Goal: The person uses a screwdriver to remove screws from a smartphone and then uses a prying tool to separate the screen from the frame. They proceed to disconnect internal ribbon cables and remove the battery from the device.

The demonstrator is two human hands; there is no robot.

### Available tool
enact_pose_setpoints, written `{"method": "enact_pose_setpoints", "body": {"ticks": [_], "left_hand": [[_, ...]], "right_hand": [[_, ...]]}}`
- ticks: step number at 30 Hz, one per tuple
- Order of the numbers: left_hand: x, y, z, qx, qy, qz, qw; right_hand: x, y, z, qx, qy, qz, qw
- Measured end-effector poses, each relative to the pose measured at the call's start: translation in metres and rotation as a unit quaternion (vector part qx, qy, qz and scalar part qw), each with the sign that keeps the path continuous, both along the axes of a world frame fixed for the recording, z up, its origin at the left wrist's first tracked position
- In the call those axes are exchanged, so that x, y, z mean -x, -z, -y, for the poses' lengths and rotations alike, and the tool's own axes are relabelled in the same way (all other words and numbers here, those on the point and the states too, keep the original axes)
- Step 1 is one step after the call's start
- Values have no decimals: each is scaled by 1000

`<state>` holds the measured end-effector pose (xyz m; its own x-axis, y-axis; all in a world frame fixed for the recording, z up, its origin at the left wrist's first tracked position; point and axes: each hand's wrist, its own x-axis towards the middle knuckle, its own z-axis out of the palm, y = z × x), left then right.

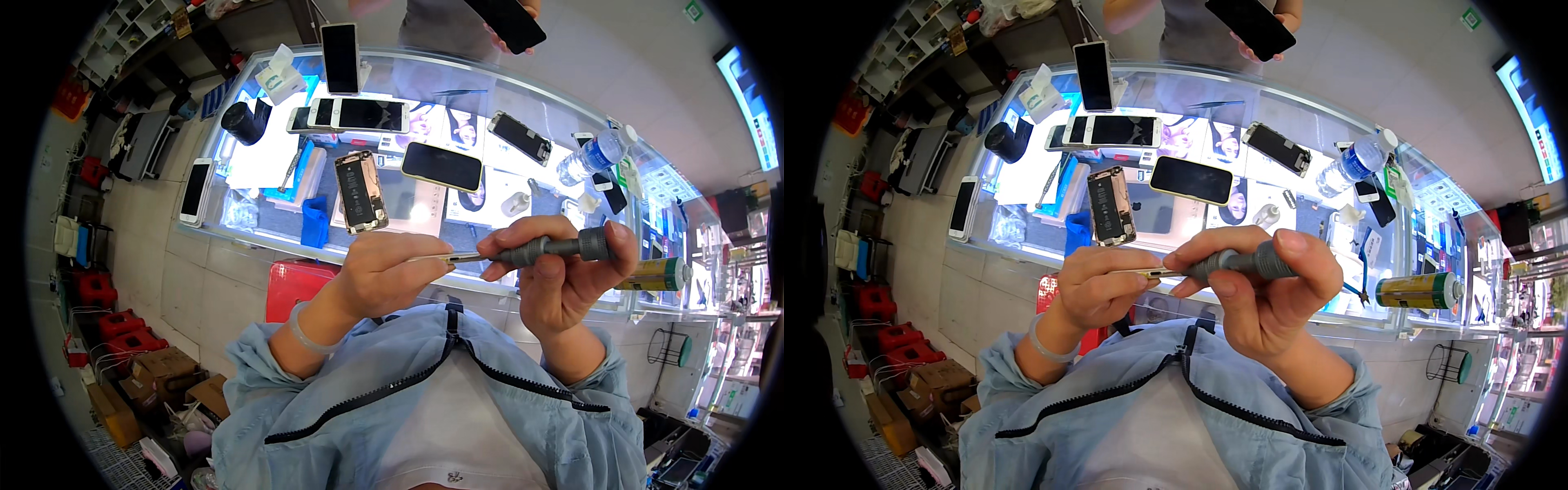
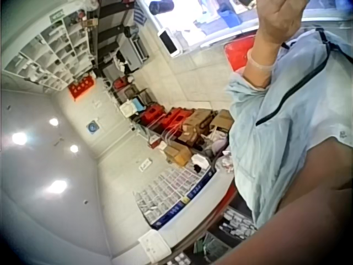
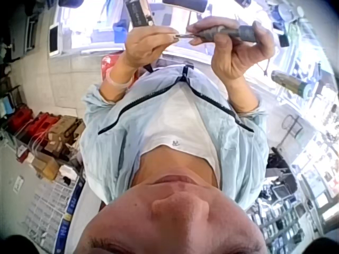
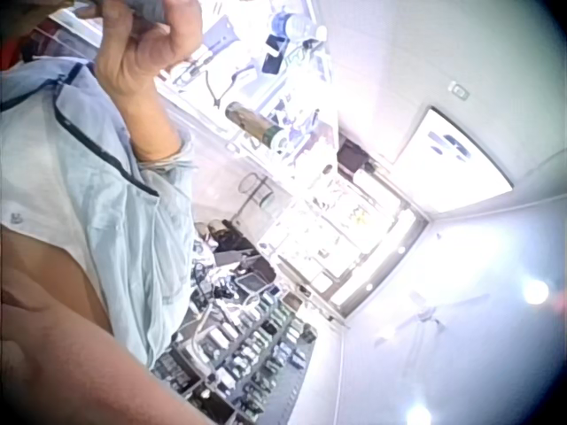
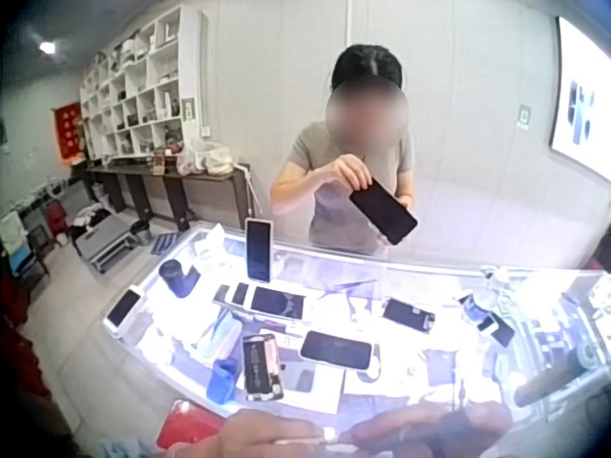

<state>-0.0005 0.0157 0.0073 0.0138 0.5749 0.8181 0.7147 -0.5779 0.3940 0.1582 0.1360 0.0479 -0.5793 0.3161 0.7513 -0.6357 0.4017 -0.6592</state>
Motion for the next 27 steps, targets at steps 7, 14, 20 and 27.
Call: {"method": "enact_pose_setpoints", "body": {"ticks": [7,14,20,27], "left_hand": [[0,0,0,0,0,-1,1000],[-2,3,-3,-27,-9,22,999],[-2,2,-2,-22,-8,21,999],[-1,2,-2,-18,-9,18,1000]], "right_hand": [[1,1,0,-1,-3,-1,1000],[2,1,1,8,2,-2,1000],[2,-1,1,7,-2,-8,1000],[2,1,1,2,2,-7,1000]]}}
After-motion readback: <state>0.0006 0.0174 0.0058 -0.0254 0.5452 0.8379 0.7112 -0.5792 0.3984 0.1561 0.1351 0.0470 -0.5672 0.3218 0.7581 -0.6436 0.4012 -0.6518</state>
